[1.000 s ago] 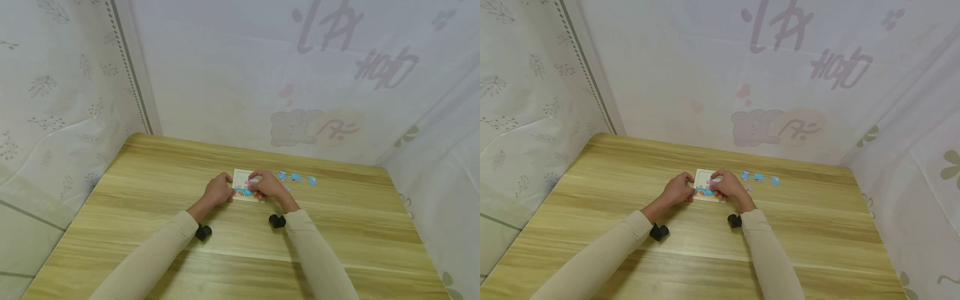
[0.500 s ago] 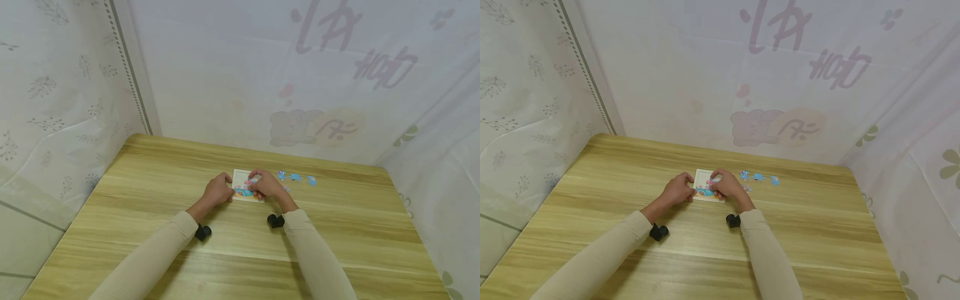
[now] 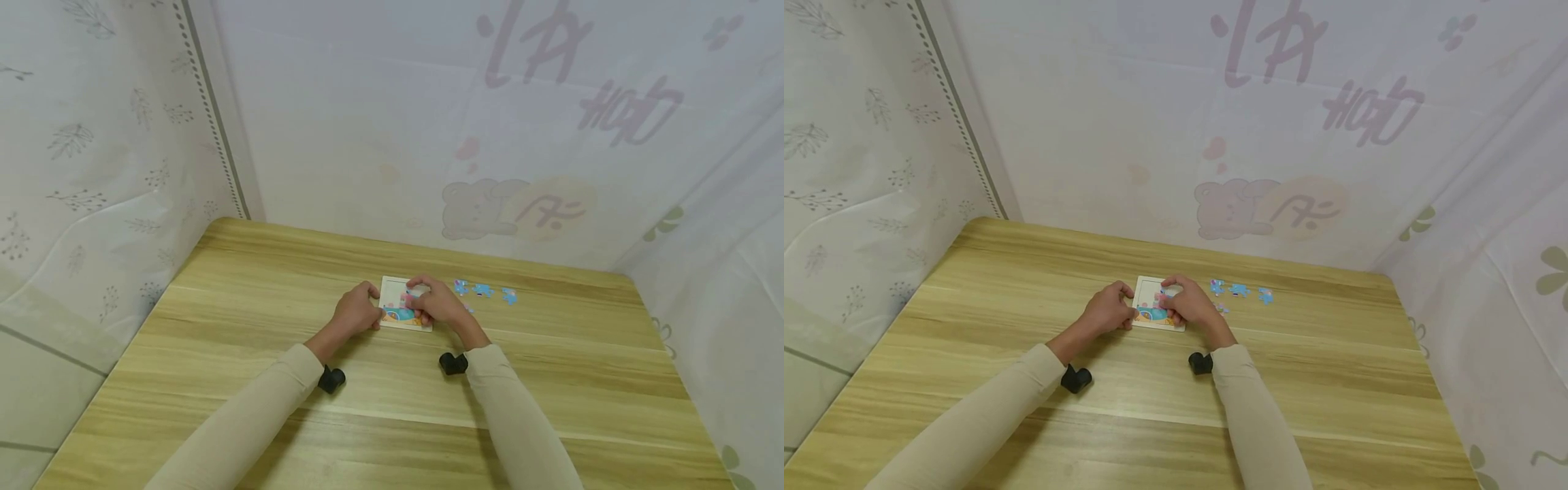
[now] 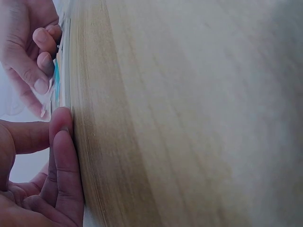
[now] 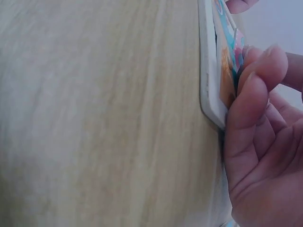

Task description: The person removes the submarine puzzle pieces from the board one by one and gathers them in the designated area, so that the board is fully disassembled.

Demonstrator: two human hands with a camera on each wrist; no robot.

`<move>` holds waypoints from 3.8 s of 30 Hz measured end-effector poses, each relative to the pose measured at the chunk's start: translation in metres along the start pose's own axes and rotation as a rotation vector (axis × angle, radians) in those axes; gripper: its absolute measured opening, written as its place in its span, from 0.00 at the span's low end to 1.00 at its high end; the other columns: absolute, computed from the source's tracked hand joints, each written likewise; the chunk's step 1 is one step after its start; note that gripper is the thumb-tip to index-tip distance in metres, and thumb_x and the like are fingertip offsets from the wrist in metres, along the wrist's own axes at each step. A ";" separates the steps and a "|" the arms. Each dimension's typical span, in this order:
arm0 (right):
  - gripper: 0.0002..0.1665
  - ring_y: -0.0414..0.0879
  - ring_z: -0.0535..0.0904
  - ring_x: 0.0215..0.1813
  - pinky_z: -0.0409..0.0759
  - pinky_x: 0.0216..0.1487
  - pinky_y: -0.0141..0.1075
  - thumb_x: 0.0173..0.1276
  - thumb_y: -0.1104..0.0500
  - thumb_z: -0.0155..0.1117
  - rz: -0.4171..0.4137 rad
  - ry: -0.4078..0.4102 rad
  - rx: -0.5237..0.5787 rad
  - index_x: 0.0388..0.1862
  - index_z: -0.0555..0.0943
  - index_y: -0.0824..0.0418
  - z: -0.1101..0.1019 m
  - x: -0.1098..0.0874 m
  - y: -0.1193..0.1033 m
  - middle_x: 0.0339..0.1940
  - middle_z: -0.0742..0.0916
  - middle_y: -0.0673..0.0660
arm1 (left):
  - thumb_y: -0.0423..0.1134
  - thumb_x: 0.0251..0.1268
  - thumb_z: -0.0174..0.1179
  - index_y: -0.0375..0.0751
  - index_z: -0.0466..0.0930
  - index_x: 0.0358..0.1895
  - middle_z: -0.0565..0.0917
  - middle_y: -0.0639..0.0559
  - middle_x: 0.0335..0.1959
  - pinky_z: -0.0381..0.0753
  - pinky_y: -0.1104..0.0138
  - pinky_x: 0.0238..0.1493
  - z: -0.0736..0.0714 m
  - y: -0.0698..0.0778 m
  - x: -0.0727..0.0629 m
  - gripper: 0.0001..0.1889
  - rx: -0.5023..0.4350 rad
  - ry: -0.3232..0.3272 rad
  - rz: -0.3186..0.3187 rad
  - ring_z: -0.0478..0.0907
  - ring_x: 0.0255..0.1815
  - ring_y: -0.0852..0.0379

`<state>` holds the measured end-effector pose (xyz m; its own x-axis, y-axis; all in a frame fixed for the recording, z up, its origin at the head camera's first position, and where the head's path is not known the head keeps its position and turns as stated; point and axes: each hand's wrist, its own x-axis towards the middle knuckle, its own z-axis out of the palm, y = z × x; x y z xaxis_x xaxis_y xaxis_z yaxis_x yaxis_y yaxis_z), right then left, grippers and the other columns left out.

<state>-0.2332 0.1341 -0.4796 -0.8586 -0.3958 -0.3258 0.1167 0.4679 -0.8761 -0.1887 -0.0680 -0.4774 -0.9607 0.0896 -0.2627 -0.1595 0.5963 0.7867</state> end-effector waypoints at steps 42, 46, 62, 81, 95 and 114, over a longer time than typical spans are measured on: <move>0.14 0.46 0.67 0.19 0.78 0.27 0.41 0.72 0.50 0.60 0.020 0.043 0.032 0.49 0.79 0.58 -0.055 -0.027 0.017 0.16 0.72 0.53 | 0.34 0.61 0.63 0.34 0.71 0.55 0.82 0.51 0.15 0.74 0.64 0.35 -0.001 0.005 0.000 0.20 0.022 -0.015 -0.005 0.80 0.19 0.56; 0.16 0.44 0.67 0.21 0.77 0.28 0.39 0.73 0.48 0.58 0.017 0.062 0.043 0.47 0.76 0.60 -0.070 -0.040 0.027 0.19 0.73 0.54 | 0.34 0.61 0.63 0.34 0.71 0.55 0.83 0.50 0.16 0.74 0.65 0.34 -0.001 0.004 -0.001 0.20 0.012 -0.014 -0.006 0.81 0.19 0.56; 0.22 0.42 0.63 0.20 0.72 0.28 0.36 0.74 0.48 0.57 0.088 0.270 -0.030 0.26 0.71 0.64 -0.105 -0.077 0.062 0.15 0.68 0.50 | 0.34 0.61 0.63 0.35 0.72 0.55 0.82 0.51 0.15 0.72 0.66 0.33 -0.001 0.004 -0.001 0.20 0.029 -0.005 -0.023 0.81 0.18 0.57; 0.20 0.40 0.66 0.19 0.74 0.26 0.35 0.69 0.54 0.64 0.191 0.275 -0.119 0.52 0.77 0.67 -0.106 -0.072 0.060 0.21 0.79 0.49 | 0.33 0.61 0.63 0.35 0.72 0.54 0.82 0.51 0.15 0.72 0.65 0.34 -0.002 0.004 -0.001 0.19 0.024 -0.012 -0.020 0.81 0.19 0.56; 0.24 0.45 0.71 0.27 0.75 0.29 0.36 0.69 0.50 0.63 0.177 0.304 -0.176 0.55 0.76 0.65 -0.102 -0.071 0.065 0.33 0.83 0.54 | 0.33 0.61 0.63 0.35 0.72 0.55 0.83 0.50 0.17 0.72 0.65 0.33 -0.002 0.003 -0.001 0.20 -0.011 -0.021 -0.030 0.82 0.19 0.56; 0.20 0.40 0.66 0.16 0.72 0.23 0.35 0.73 0.53 0.57 0.124 0.276 -0.095 0.55 0.76 0.67 -0.100 -0.064 0.059 0.20 0.78 0.51 | 0.34 0.61 0.64 0.36 0.72 0.54 0.82 0.50 0.16 0.72 0.64 0.35 -0.004 0.000 0.001 0.19 0.015 -0.009 -0.030 0.80 0.19 0.56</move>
<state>-0.2215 0.2660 -0.4754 -0.9452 -0.1075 -0.3082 0.1935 0.5758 -0.7943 -0.1909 -0.0711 -0.4752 -0.9535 0.0790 -0.2908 -0.1842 0.6109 0.7700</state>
